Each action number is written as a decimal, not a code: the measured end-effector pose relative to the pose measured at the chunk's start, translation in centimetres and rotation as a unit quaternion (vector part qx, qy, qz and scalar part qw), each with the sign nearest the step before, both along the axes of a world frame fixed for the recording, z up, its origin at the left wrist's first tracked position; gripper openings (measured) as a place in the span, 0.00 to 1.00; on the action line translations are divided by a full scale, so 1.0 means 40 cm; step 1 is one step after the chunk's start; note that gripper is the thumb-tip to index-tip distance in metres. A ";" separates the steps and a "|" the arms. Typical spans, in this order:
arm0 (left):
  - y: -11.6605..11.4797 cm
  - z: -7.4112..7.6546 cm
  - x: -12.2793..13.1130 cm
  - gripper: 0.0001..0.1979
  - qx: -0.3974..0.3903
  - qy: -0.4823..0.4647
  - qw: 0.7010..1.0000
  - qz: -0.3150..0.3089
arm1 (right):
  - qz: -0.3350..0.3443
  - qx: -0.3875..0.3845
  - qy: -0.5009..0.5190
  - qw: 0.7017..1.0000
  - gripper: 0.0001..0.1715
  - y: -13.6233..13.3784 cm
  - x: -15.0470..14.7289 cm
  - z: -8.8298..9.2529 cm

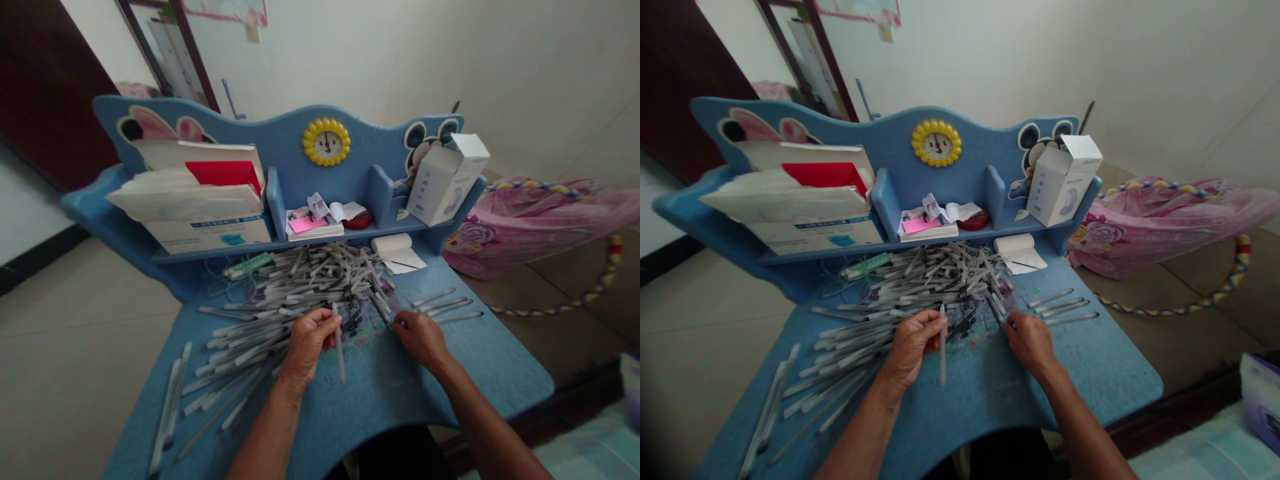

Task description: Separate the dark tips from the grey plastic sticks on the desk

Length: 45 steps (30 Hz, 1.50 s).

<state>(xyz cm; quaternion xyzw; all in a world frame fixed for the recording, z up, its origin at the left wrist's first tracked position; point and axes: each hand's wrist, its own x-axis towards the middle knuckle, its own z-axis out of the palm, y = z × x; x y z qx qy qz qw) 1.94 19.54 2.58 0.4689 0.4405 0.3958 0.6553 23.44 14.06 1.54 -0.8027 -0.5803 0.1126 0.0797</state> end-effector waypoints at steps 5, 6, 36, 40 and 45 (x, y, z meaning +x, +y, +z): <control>0.000 -0.005 0.002 0.10 -0.002 0.019 1.000 -0.006 | 0.008 -0.042 -0.046 0.998 0.13 0.016 -0.049 -0.001; -0.001 -0.004 0.002 0.10 -0.004 0.020 1.000 -0.006 | 0.007 -0.046 -0.044 0.998 0.13 0.019 -0.054 -0.002; -0.051 0.020 0.016 0.10 -0.077 -0.050 0.969 -0.231 | -0.025 0.059 0.614 0.787 0.18 -0.080 -0.132 0.036; -0.054 0.018 0.016 0.09 -0.086 -0.073 0.960 -0.255 | -0.035 0.049 0.666 0.743 0.18 -0.030 -0.131 0.054; -0.053 0.017 0.016 0.09 -0.081 -0.094 0.963 -0.241 | -0.055 0.042 0.691 0.719 0.16 -0.017 -0.142 0.050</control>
